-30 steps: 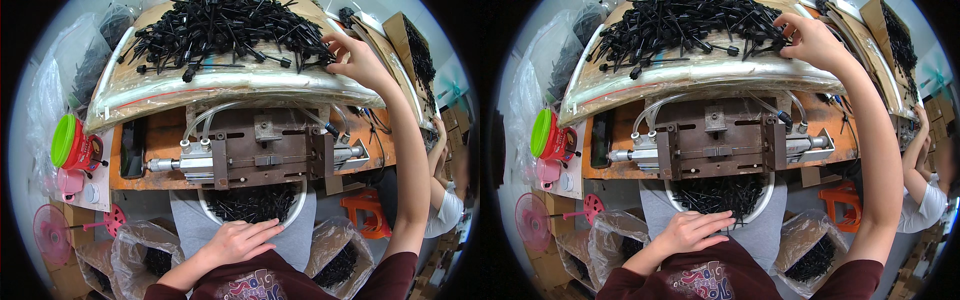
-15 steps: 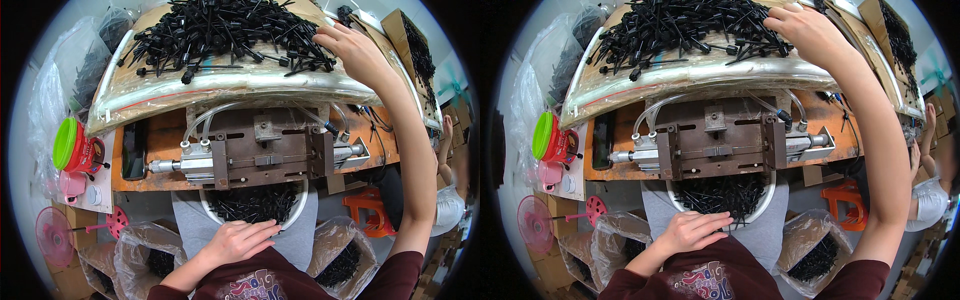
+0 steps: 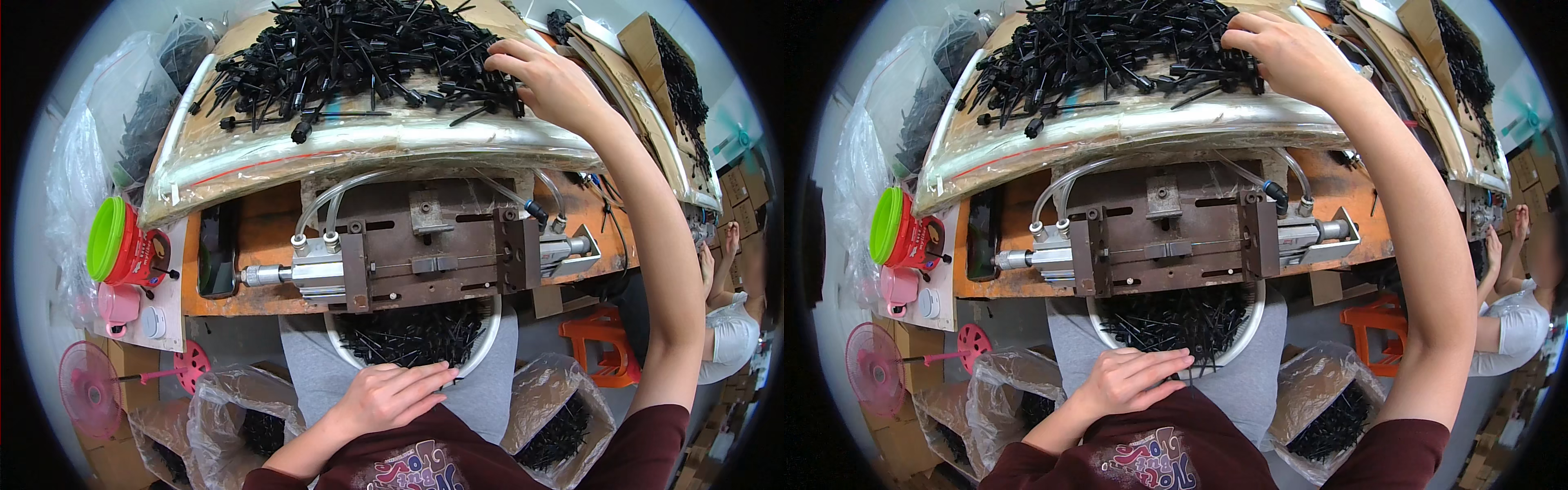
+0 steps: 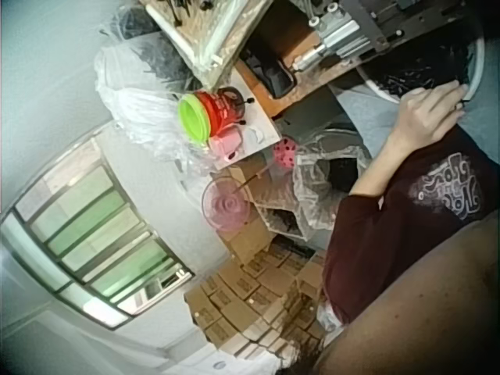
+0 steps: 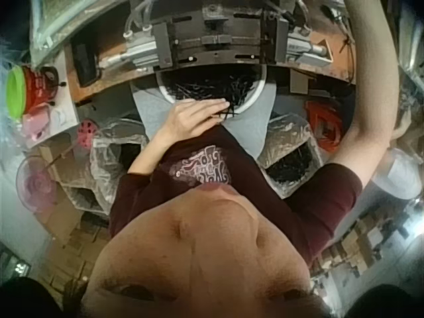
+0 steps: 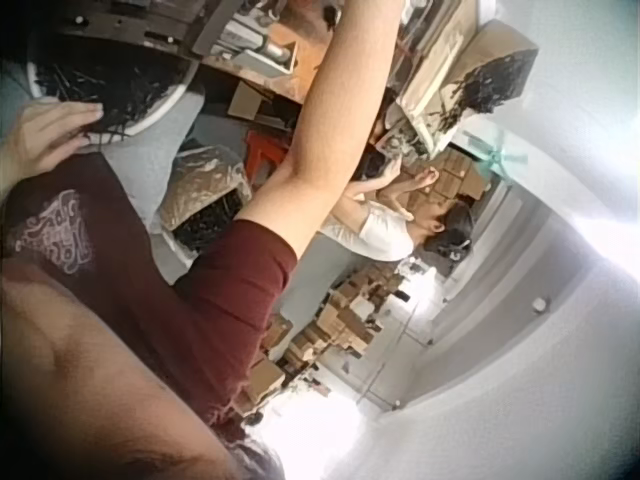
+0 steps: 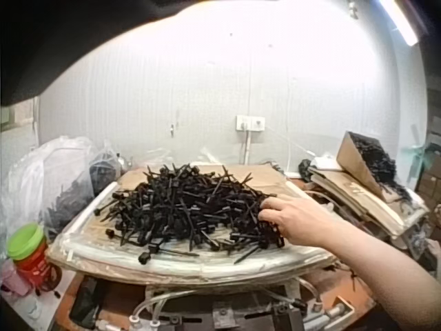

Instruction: Assembling small plastic parts using a pneumatic clamping machine on a workshop table.

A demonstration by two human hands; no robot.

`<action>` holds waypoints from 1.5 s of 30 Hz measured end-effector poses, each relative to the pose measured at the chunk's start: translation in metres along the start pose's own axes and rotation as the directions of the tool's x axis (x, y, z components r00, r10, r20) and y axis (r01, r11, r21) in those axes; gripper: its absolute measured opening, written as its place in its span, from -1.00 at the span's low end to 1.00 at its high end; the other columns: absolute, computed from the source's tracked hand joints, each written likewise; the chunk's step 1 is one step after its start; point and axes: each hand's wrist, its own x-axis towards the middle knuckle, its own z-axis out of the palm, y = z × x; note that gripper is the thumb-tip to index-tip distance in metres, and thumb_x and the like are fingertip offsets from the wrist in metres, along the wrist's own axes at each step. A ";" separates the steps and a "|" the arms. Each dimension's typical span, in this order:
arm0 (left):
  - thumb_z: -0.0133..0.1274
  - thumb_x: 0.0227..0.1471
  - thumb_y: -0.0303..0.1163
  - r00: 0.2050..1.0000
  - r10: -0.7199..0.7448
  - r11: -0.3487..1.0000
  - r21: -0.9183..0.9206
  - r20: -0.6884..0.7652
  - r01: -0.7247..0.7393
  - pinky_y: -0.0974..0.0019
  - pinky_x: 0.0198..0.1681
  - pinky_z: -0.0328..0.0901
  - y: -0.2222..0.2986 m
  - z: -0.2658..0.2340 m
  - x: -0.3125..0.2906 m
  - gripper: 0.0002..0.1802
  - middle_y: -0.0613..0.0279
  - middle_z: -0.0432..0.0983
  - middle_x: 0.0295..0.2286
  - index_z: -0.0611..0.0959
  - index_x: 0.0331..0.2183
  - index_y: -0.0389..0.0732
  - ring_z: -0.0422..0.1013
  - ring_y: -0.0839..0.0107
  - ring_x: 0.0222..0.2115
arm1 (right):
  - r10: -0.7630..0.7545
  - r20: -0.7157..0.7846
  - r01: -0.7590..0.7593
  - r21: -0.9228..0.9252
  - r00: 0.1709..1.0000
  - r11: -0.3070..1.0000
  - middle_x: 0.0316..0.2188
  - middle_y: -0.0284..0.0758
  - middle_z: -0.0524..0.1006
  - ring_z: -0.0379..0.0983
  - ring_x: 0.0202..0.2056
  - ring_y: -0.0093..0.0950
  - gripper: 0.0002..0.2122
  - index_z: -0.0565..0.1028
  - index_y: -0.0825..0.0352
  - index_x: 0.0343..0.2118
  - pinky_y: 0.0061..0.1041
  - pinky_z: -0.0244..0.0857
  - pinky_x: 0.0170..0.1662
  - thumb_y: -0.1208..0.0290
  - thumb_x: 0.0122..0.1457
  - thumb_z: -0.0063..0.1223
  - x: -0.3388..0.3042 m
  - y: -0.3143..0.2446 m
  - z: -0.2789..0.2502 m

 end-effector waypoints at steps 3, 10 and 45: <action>0.35 -0.19 -0.38 1.000 0.002 1.000 -0.001 -0.005 -0.002 0.52 -0.58 0.31 -0.001 -0.001 -0.001 -0.58 0.25 0.66 -0.23 0.70 -0.18 -0.18 0.51 0.51 -0.58 | 0.014 -0.019 -0.013 0.027 1.000 1.000 -0.12 -0.33 0.50 0.46 -0.03 -0.32 -0.66 0.47 0.24 -0.15 -0.33 0.38 -0.04 0.66 -0.04 0.15 0.002 -0.008 -0.004; 0.35 -0.19 -0.40 1.000 0.011 1.000 -0.002 -0.018 -0.011 0.52 -0.58 0.30 -0.003 0.000 -0.003 -0.59 0.27 0.66 -0.25 0.70 -0.19 -0.18 0.51 0.52 -0.58 | -0.022 -0.045 0.024 0.037 0.999 0.999 -0.33 -0.30 0.55 0.52 -0.23 -0.25 -0.79 0.49 0.27 -0.24 -0.28 0.40 -0.17 0.57 0.02 0.15 -0.004 0.002 -0.002; 0.38 -0.27 -0.44 0.958 -0.023 0.972 0.217 -0.286 0.088 0.28 -0.20 0.48 0.002 -0.011 0.051 -0.64 -0.06 0.56 -0.10 0.68 -0.32 -0.33 0.58 0.19 -0.29 | 0.179 0.249 -0.231 0.197 0.952 0.953 -0.20 -0.27 0.45 0.43 -0.11 -0.25 -0.63 0.53 0.39 -0.18 -0.34 0.32 -0.02 0.61 -0.18 0.17 0.041 -0.060 -0.030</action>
